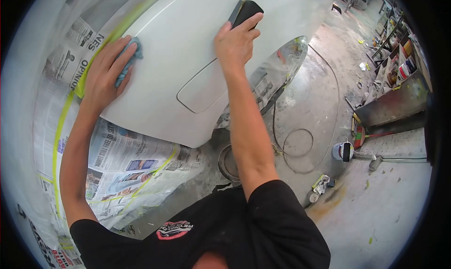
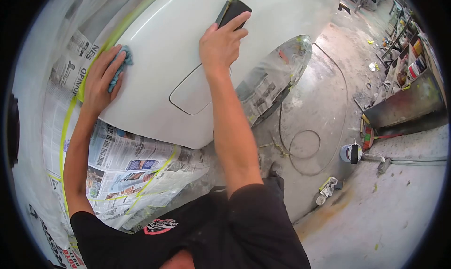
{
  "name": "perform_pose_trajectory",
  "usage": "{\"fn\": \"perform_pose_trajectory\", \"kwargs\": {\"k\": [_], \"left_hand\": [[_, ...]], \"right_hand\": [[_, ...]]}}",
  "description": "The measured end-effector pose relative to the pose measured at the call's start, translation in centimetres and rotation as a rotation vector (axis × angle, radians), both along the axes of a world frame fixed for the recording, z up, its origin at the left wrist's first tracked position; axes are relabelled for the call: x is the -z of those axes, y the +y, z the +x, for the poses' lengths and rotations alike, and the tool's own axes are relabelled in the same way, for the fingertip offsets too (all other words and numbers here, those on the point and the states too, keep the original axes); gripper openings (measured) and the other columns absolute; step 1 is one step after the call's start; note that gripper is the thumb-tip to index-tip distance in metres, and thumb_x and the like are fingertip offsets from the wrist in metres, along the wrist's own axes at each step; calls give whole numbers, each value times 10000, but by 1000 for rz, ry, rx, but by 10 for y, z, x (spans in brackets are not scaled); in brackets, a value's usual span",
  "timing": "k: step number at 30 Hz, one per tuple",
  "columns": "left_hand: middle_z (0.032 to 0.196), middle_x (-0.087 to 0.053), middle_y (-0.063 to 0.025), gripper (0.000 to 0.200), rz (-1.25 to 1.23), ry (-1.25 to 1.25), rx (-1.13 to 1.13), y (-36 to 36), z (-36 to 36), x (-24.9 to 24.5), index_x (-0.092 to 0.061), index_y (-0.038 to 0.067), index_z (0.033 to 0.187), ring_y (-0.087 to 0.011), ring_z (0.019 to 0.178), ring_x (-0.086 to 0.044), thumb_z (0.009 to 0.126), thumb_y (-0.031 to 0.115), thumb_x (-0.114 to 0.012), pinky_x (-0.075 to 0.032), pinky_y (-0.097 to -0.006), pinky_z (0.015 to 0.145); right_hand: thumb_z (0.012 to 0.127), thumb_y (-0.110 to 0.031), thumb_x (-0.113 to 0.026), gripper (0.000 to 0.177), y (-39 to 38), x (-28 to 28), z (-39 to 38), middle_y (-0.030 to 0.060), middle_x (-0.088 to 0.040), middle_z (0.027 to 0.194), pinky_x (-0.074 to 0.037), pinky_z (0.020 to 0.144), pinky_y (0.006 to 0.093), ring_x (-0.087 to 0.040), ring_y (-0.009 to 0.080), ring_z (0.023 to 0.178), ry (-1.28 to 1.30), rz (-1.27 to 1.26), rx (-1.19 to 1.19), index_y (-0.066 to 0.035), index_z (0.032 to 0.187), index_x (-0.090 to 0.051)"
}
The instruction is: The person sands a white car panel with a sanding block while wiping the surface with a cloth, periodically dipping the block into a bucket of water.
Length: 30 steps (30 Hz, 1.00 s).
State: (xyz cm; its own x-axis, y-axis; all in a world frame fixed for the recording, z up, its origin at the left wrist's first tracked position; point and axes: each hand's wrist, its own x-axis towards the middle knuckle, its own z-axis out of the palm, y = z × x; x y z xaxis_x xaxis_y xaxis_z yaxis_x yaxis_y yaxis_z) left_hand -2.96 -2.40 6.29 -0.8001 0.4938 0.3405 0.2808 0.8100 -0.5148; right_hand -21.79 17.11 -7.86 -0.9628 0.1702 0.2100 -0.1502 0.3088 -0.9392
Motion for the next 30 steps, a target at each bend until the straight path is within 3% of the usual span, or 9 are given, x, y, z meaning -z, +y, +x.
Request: {"fn": "perform_pose_trajectory", "kwargs": {"k": [4, 6, 11, 12, 17, 20, 24, 27, 30], "left_hand": [[1441, -617, -153, 584, 3, 0, 19, -4, -4, 0, -632, 76, 1400, -366, 1300, -608, 835, -37, -725, -475, -482, 1119], [1443, -616, -153, 584, -9, 6, 22, -2, -4, 2, -631, 73, 1401, -365, 1300, -608, 835, -36, -725, -476, -481, 1116], [1437, -620, -137, 596, 8, 14, 18, -2, -2, 0, -636, 94, 1387, -352, 1299, -608, 810, -1, -753, -484, -480, 1101], [1436, -619, -137, 596, 8, 15, 14, -1, -2, 0, -637, 90, 1384, -354, 1298, -609, 808, -2, -754, -484, -482, 1101], [1431, -615, -182, 586, 3, -16, 4, 2, -3, -1, -630, 52, 1392, -387, 1302, -603, 819, -37, -722, -471, -494, 1119], [1428, -614, -188, 587, 3, -23, -8, 2, -3, 0, -629, 45, 1388, -390, 1301, -603, 814, -39, -718, -466, -502, 1126], [1427, -613, -196, 576, 15, -32, -23, 3, -3, -2, -631, 40, 1380, -397, 1297, -604, 814, -41, -705, -458, -519, 1132], [1429, -614, -183, 602, 9, -28, -25, 4, -4, -2, -637, 53, 1370, -395, 1292, -608, 783, -33, -739, -471, -520, 1118], [1432, -613, -181, 616, -1, -19, -30, 6, -6, -1, -642, 55, 1363, -396, 1290, -610, 763, -29, -755, -478, -522, 1112]], "right_hand": [[969, -276, -630, 954, -60, 26, 87, 356, -488, 1193, -582, 834, 540, -654, 505, 977, 273, -9, -46, 80, 1620, -29], [965, -268, -631, 948, -44, 22, 91, 347, -489, 1191, -589, 800, 536, -665, 502, 931, 160, 26, -193, 69, 1624, -39], [966, -252, -636, 914, 1, -7, -34, 326, -527, 1180, -586, 776, 517, -675, 468, 929, 24, 27, 47, 53, 1619, -73], [969, -250, -634, 920, 7, -21, -41, 338, -523, 1189, -588, 784, 516, -672, 474, 936, -62, -26, 42, 64, 1617, -62], [946, -240, -657, 971, -37, -13, 38, 361, -506, 1217, -591, 804, 510, -669, 494, 965, 190, 12, -98, 61, 1625, -32], [952, -249, -645, 949, -8, -12, -33, 352, -507, 1253, -593, 820, 504, -669, 480, 1000, 153, -3, -39, 56, 1617, -41], [985, -281, -590, 886, 57, -43, -144, 336, -519, 1269, -597, 837, 496, -681, 456, 1024, -297, -105, -41, 67, 1588, -42], [967, -323, -580, 933, 27, -33, -109, 418, -474, 1345, -546, 963, 547, -655, 517, 1094, -64, -39, -14, 74, 1594, -14], [976, -338, -580, 948, 18, -36, -63, 419, -481, 1333, -538, 955, 569, -656, 526, 1065, 5, -2, -140, 71, 1611, -6]]}}
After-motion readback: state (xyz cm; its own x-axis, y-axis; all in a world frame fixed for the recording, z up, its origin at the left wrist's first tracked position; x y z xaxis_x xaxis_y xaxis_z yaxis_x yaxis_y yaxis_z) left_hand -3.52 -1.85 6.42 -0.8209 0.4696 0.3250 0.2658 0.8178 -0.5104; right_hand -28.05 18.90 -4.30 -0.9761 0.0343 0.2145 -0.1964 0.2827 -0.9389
